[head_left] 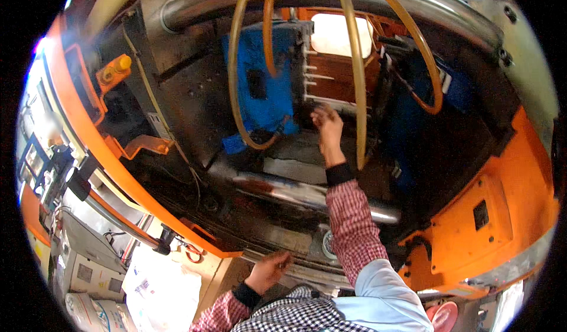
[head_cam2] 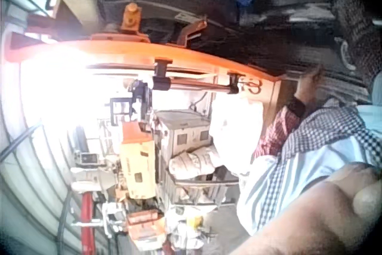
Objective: The person operates an injection molding machine, opening the safety door to retrieve small white plastic parts. They separate the parts from the runner and place them into a bag, then close the door and repeat the cycle.
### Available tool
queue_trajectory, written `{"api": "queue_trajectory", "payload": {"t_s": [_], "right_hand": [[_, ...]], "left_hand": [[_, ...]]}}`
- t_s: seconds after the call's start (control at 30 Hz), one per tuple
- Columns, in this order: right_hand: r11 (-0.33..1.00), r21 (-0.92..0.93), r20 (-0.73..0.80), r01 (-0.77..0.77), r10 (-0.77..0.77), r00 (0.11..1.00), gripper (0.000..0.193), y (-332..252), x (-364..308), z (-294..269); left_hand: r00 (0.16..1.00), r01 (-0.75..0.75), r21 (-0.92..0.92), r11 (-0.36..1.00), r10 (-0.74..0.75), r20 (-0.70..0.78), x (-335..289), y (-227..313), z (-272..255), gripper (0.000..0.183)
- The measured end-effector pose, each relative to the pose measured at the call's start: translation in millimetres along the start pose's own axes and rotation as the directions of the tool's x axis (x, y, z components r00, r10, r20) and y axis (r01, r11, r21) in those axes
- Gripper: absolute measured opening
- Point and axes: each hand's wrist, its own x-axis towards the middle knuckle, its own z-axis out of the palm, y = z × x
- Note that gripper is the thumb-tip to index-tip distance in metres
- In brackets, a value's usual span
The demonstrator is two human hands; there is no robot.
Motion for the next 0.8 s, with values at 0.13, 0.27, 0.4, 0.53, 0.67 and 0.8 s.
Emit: {"api": "queue_trajectory", "payload": {"t_s": [0.13,0.27,0.4,0.53,0.67,0.8], "right_hand": [[0.959,0.266,-0.06,-0.095,0.115,0.992,0.041,5,96,10],[0.976,0.157,-0.225,0.151,-0.114,0.968,0.021,12,114,33],[0.983,-0.117,-0.4,0.143,-0.179,0.899,0.025,14,130,25],[0.962,-0.226,-0.451,0.152,-0.242,0.859,0.028,-21,94,42],[0.693,-0.649,-0.308,0.314,-0.617,0.725,0.027,-13,40,41],[0.861,-0.404,-0.21,0.308,-0.415,0.885,0.022,-48,-165,52]], "left_hand": [[0.99,0.008,0.036,0.999,-0.003,-0.141,-45,1,-20,0.02],[0.978,-0.106,-0.158,0.982,0.075,-0.193,-74,-16,-58,0.018],[0.942,-0.188,-0.188,0.964,0.122,-0.314,-103,-9,-39,0.017],[0.938,-0.203,-0.166,0.965,0.142,-0.316,-116,-22,-67,0.019],[0.955,-0.195,-0.07,0.978,0.173,-0.242,-127,-25,-80,0.017],[0.961,-0.173,-0.04,0.984,0.16,-0.226,-164,-13,-83,0.017]]}}
